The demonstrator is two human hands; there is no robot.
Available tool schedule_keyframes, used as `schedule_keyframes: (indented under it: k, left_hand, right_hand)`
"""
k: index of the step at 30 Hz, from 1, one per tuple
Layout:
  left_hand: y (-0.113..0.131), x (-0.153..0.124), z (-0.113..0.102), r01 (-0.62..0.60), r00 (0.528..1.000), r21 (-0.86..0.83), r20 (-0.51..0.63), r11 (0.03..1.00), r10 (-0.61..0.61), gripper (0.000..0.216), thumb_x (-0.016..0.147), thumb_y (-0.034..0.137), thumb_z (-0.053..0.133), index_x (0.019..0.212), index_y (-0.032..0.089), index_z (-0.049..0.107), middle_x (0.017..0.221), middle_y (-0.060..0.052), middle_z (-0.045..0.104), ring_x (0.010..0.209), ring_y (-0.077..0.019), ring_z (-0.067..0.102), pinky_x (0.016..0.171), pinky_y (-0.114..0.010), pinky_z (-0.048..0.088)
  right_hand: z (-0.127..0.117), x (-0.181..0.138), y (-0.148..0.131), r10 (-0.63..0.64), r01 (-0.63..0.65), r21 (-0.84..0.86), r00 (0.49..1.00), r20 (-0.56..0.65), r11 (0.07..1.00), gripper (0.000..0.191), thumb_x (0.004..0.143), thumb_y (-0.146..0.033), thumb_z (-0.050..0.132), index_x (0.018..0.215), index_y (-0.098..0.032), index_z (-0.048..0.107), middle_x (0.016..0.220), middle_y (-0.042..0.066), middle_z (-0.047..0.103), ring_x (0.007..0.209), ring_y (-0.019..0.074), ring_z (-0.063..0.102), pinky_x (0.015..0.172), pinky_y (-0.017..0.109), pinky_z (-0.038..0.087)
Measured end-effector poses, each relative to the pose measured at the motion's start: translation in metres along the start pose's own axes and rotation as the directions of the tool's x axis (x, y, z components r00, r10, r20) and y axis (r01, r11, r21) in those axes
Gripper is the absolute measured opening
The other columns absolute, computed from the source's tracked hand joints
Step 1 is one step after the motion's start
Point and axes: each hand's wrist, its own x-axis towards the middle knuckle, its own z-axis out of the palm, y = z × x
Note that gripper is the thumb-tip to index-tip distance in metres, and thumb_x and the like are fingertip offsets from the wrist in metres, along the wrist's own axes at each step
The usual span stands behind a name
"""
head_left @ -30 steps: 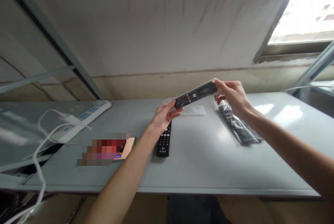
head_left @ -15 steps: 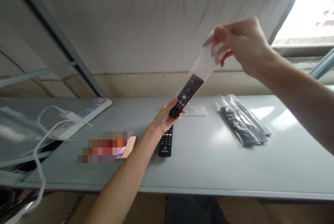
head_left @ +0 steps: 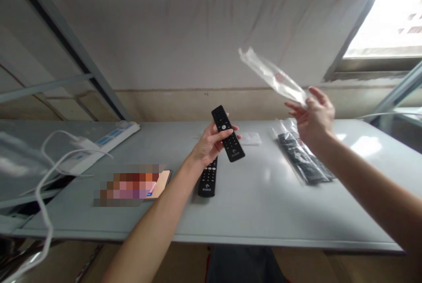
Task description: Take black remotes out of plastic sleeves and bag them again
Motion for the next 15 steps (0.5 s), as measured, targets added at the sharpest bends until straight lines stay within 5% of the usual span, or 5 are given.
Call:
schedule_keyframes:
  k: [4, 8, 12, 15]
  left_hand:
    - [-0.002, -0.003, 0.005, 0.039, 0.999, 0.119, 0.002, 0.992, -0.04, 0.062, 0.078, 0.037, 0.093, 0.124, 0.022, 0.055, 0.094, 0.0, 0.076, 0.071, -0.0196, 0.079, 0.064, -0.027, 0.06]
    - [-0.005, -0.002, 0.004, 0.033, 0.996, 0.236, -0.084, 0.971, -0.014, 0.063, 0.085, 0.049, 0.084, 0.13, 0.027, 0.046, 0.087, 0.002, 0.074, 0.05, -0.0147, 0.069, 0.046, -0.022, 0.051]
    - [-0.005, 0.0, 0.003, 0.01, 0.987, 0.307, -0.154, 0.952, 0.039, 0.071, 0.084, 0.048, 0.082, 0.14, 0.03, 0.041, 0.073, 0.007, 0.069, 0.048, -0.0165, 0.068, 0.049, -0.024, 0.055]
    - [-0.006, 0.003, 0.001, -0.019, 0.976, 0.353, -0.198, 0.935, 0.095, 0.056, 0.083, 0.048, 0.082, 0.125, 0.026, 0.05, 0.068, 0.006, 0.066, 0.055, -0.0177, 0.071, 0.052, -0.024, 0.054]
  right_hand:
    - [-0.005, -0.022, 0.033, 0.11, -0.091, 0.117, 0.98, -0.168, 0.989, 0.045, 0.092, -0.034, 0.067, 0.134, -0.032, 0.054, 0.098, 0.0, 0.065, 0.076, 0.0186, 0.08, 0.055, 0.026, 0.061]
    - [-0.002, -0.039, 0.041, 0.129, -0.119, 0.088, 0.986, -0.109, 0.989, 0.061, 0.092, -0.038, 0.067, 0.149, -0.031, 0.044, 0.097, 0.002, 0.069, 0.078, 0.0215, 0.08, 0.058, 0.03, 0.062]
    - [-0.001, -0.042, 0.044, 0.113, -0.113, 0.001, 0.99, -0.088, 0.994, 0.064, 0.094, -0.046, 0.063, 0.152, -0.031, 0.039, 0.103, 0.004, 0.069, 0.082, 0.0244, 0.081, 0.062, 0.035, 0.065]
    - [-0.003, -0.043, 0.051, 0.147, -0.148, -0.02, 0.987, -0.065, 0.989, 0.063, 0.093, -0.045, 0.063, 0.15, -0.031, 0.04, 0.104, 0.004, 0.065, 0.085, 0.0253, 0.082, 0.064, 0.036, 0.066]
